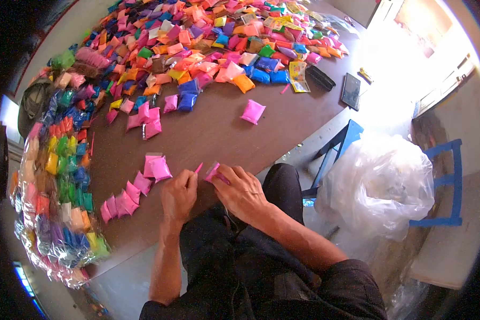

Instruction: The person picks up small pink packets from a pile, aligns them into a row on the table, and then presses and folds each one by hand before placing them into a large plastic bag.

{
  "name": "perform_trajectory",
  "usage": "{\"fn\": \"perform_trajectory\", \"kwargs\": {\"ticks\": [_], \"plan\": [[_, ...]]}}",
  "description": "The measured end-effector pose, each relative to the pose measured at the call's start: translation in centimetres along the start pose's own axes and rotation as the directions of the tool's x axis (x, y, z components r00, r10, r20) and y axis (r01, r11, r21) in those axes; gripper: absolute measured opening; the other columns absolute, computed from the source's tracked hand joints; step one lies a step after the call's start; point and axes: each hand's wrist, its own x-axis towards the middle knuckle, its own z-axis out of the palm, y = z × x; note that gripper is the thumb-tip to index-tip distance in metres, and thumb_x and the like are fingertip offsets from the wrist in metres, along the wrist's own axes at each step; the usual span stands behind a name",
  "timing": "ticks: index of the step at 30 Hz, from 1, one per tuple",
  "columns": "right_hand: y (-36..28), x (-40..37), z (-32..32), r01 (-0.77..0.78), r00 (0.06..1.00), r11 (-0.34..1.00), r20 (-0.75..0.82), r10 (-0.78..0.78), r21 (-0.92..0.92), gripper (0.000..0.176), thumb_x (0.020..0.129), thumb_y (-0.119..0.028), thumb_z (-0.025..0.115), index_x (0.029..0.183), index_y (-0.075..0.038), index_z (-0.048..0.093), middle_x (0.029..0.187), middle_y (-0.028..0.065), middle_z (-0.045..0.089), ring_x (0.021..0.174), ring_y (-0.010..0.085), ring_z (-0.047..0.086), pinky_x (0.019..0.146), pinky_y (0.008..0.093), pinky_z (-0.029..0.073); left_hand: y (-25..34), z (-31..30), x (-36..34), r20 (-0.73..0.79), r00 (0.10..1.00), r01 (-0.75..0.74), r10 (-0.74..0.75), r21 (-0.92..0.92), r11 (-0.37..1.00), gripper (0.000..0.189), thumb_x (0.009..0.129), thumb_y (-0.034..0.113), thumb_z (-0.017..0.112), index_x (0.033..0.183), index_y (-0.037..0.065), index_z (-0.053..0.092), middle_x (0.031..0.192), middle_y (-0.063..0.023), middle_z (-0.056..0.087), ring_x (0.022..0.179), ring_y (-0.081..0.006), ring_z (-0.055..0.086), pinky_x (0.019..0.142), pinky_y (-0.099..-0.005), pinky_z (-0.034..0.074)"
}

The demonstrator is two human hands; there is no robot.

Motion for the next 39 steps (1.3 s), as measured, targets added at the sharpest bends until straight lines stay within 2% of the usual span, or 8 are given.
{"fn": "perform_trajectory", "kwargs": {"ticks": [4,7,16,22,25,28,31,39], "plan": [[-0.1,0.0,-0.3,-0.023,1.000,1.000,-0.005,0.023,0.018,0.035,0.087,-0.014,0.085,0.119,-0.010,0.073,0.132,0.0086,0.065,0.113,0.0316,0.069,0.092,0.0453,0.061,1.1,-0.7,-0.4,0.015,0.995,-0.097,0.098,-0.053,0.994,0.016,0.103,0.021,0.071,0.091,0.010,0.068,0.077,-0.0163,0.072,0.070,-0.0413,0.072,0.061,-0.0513,0.053],[-0.3,-0.1,-0.2,-0.050,0.998,0.998,0.026,0.049,0.028,0.041,0.086,-0.015,0.086,0.124,-0.010,0.072,0.135,0.0128,0.063,0.117,0.0344,0.068,0.094,0.0457,0.061,-0.4,0.7,-0.3,-0.019,0.999,-0.050,0.052,0.096,0.994,0.015,0.102,0.019,0.071,0.090,0.010,0.069,0.076,-0.0164,0.071,0.070,-0.0404,0.072,0.060,-0.0510,0.053],[-0.1,-0.6,-1.4,-0.172,0.985,0.961,0.051,0.165,0.216,0.075,0.084,-0.016,0.089,0.148,-0.001,0.054,0.143,0.0247,0.058,0.127,0.0449,0.064,0.102,0.0486,0.059,2.9,-1.2,-2.0,-0.012,1.000,0.007,-0.010,-0.216,0.976,0.010,0.100,0.016,0.076,0.095,0.008,0.071,0.084,-0.0160,0.075,0.075,-0.0394,0.074,0.065,-0.0474,0.056],[0.8,-0.5,-2.1,-0.131,0.991,0.972,0.058,0.122,0.195,0.054,0.087,-0.010,0.082,0.138,-0.001,0.065,0.142,0.0219,0.063,0.125,0.0424,0.067,0.101,0.0466,0.060,2.7,-0.7,-3.3,-0.006,0.994,0.102,-0.107,-0.266,0.959,0.008,0.097,0.012,0.079,0.094,0.008,0.073,0.084,-0.0149,0.075,0.074,-0.0378,0.075,0.065,-0.0460,0.057],[1.4,0.4,-2.3,-0.117,0.992,0.966,0.064,0.105,0.229,0.040,0.093,-0.007,0.071,0.132,-0.001,0.069,0.142,0.0211,0.064,0.119,0.0417,0.070,0.098,0.0467,0.061,2.2,-0.5,-3.5,-0.066,0.997,-0.043,0.028,-0.243,0.969,0.008,0.097,0.013,0.079,0.095,0.008,0.073,0.083,-0.0146,0.076,0.072,-0.0375,0.075,0.063,-0.0462,0.057],[2.6,1.6,-2.6,-0.078,0.990,0.966,0.133,0.046,0.248,0.037,0.094,-0.007,0.069,0.130,-0.001,0.070,0.139,0.0184,0.067,0.118,0.0394,0.071,0.095,0.0466,0.061,1.8,0.2,-3.7,-0.053,0.994,-0.106,0.094,-0.298,0.949,0.008,0.097,0.014,0.080,0.096,0.009,0.073,0.084,-0.0149,0.076,0.073,-0.0380,0.075,0.063,-0.0464,0.058],[3.4,2.3,-2.2,-0.130,0.963,0.961,0.262,0.064,0.244,0.034,0.095,-0.007,0.068,0.128,-0.002,0.074,0.140,0.0168,0.070,0.125,0.0372,0.069,0.104,0.0437,0.058,1.6,0.0,-3.6,0.071,0.997,-0.022,0.032,-0.138,0.990,0.009,0.099,0.013,0.079,0.101,0.006,0.075,0.088,-0.0191,0.076,0.079,-0.0366,0.076,0.066,-0.0424,0.057],[2.6,2.1,-1.8,-0.186,0.968,0.958,0.209,0.140,0.218,0.034,0.095,-0.010,0.070,0.126,-0.003,0.077,0.140,0.0154,0.071,0.126,0.0357,0.069,0.105,0.0436,0.058,-1.0,-0.1,-1.0,-0.005,0.999,0.031,-0.032,-0.172,0.985,0.008,0.100,0.017,0.076,0.100,0.010,0.073,0.086,-0.0162,0.075,0.079,-0.0379,0.075,0.066,-0.0467,0.057]]}}
